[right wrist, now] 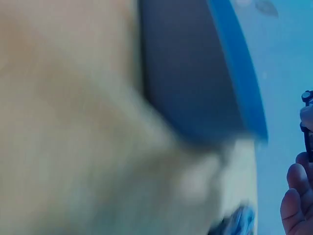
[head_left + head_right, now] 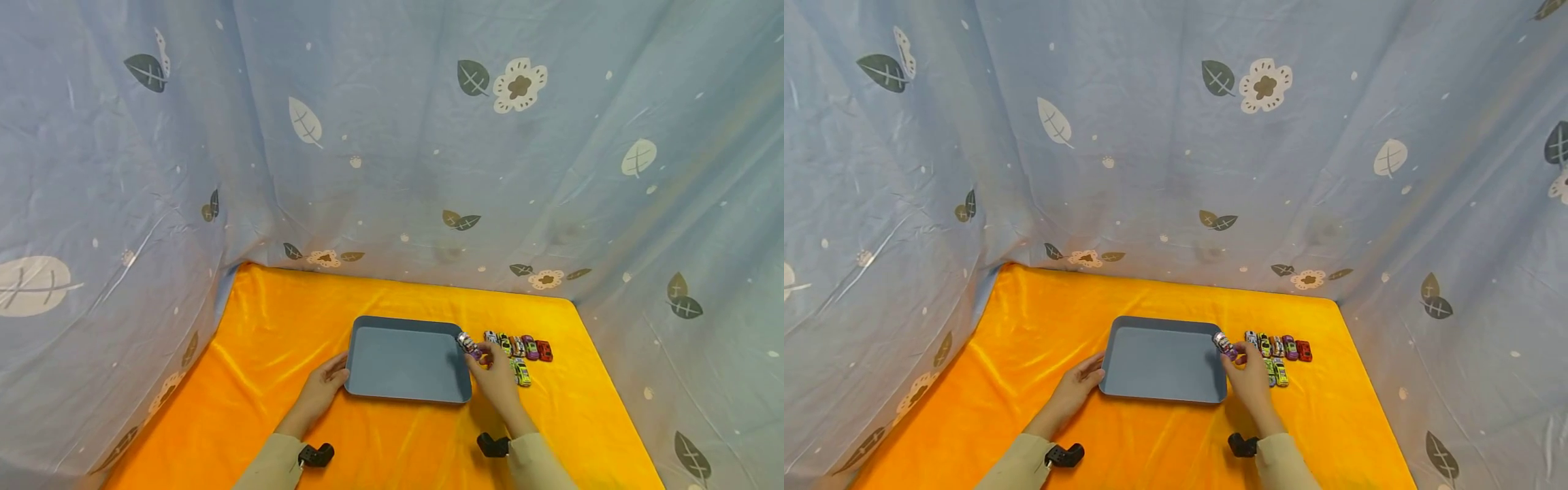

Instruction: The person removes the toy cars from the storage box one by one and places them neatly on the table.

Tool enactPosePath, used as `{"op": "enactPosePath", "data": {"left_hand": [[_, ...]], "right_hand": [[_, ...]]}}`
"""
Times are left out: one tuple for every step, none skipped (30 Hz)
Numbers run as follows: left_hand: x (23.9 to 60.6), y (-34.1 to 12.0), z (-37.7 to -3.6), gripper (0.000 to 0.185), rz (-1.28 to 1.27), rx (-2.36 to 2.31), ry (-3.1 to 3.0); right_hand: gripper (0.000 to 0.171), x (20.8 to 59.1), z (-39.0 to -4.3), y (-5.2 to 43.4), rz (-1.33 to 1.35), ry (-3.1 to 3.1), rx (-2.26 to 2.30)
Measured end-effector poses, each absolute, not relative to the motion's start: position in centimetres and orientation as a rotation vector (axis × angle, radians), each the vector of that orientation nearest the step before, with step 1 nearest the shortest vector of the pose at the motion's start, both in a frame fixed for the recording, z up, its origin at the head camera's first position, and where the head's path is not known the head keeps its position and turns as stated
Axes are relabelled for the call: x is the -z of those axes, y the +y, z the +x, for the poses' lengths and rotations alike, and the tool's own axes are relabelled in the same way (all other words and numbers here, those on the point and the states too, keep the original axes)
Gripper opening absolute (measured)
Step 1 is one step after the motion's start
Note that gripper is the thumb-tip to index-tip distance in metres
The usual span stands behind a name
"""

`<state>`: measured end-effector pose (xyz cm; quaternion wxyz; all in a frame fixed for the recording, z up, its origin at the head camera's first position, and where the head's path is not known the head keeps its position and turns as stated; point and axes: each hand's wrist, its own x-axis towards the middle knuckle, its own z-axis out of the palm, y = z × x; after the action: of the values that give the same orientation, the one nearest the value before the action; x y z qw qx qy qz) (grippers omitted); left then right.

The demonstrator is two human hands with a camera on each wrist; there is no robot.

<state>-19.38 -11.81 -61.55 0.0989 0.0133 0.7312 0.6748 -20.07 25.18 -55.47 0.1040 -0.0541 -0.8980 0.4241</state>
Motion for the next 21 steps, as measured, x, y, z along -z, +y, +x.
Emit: {"op": "enactPosePath", "data": {"left_hand": [[61.5,-11.8,-19.4,0.050,0.040,-1.996,2.161],[61.4,-11.8,-19.3,0.050,0.045,-2.001,2.157],[61.4,-11.8,-19.3,0.050,0.043,-2.006,2.150],[61.3,-11.7,-19.3,0.051,0.044,-2.008,2.149],[61.2,-11.7,-19.3,0.051,0.046,-2.008,2.150],[61.1,-11.7,-19.2,0.052,0.040,-2.009,2.145],[61.0,-11.8,-19.2,0.052,0.039,-2.009,2.146],[60.9,-11.8,-19.1,0.052,0.036,-2.007,2.146],[60.9,-11.9,-19.1,0.052,0.033,-2.002,2.149],[60.9,-11.9,-19.1,0.052,0.032,-1.999,2.151],[60.9,-12.0,-19.1,0.052,0.029,-1.996,2.151],[60.9,-12.0,-19.1,0.052,0.027,-1.993,2.152],[61.0,-12.1,-19.1,0.052,0.031,-1.990,2.156],[61.0,-12.1,-19.1,0.052,0.033,-1.990,2.159],[61.1,-12.1,-19.1,0.052,0.035,-1.988,2.162],[61.1,-12.1,-19.1,0.052,0.037,-1.989,2.161],[61.2,-12.1,-19.2,0.051,0.040,-1.989,2.160],[61.2,-12.1,-19.2,0.051,0.044,-1.990,2.159],[61.3,-12.1,-19.3,0.051,0.052,-1.995,2.154],[61.4,-12.1,-19.3,0.051,0.054,-1.998,2.147],[61.4,-12.1,-19.3,0.051,0.057,-1.999,2.143]], "right_hand": [[0.039,55.7,-19.8,26.1,-0.196,-2.646,-1.261],[0.040,55.8,-19.5,27.0,-0.235,-2.646,-1.268],[0.042,56.0,-19.3,27.8,-0.274,-2.650,-1.267],[0.043,56.1,-19.0,28.6,-0.309,-2.649,-1.267],[0.044,56.1,-18.8,29.3,-0.339,-2.649,-1.258],[0.046,56.2,-18.6,30.0,-0.359,-2.652,-1.245],[0.046,56.3,-18.4,30.6,-0.374,-2.652,-1.232],[0.047,56.3,-18.2,31.2,-0.381,-2.651,-1.210],[0.048,56.4,-18.1,31.7,-0.392,-2.649,-1.189],[0.048,56.5,-17.9,32.2,-0.404,-2.646,-1.172],[0.049,56.5,-17.8,32.7,-0.419,-2.640,-1.159],[0.050,56.6,-17.7,33.2,-0.439,-2.635,-1.151],[0.051,56.7,-17.5,33.7,-0.466,-2.624,-1.155],[0.053,56.9,-17.4,34.1,-0.495,-2.614,-1.162],[0.055,57.1,-17.3,34.6,-0.537,-2.602,-1.170],[0.057,57.4,-17.2,35.1,-0.576,-2.582,-1.191],[0.060,57.6,-17.1,35.5,-0.616,-2.564,-1.212],[0.062,57.9,-16.9,36.0,-0.647,-2.546,-1.230],[0.063,58.2,-16.8,36.4,-0.675,-2.529,-1.251],[0.065,58.5,-16.7,36.8,-0.705,-2.517,-1.266],[0.066,58.8,-16.6,37.1,-0.732,-2.507,-1.279]]}}
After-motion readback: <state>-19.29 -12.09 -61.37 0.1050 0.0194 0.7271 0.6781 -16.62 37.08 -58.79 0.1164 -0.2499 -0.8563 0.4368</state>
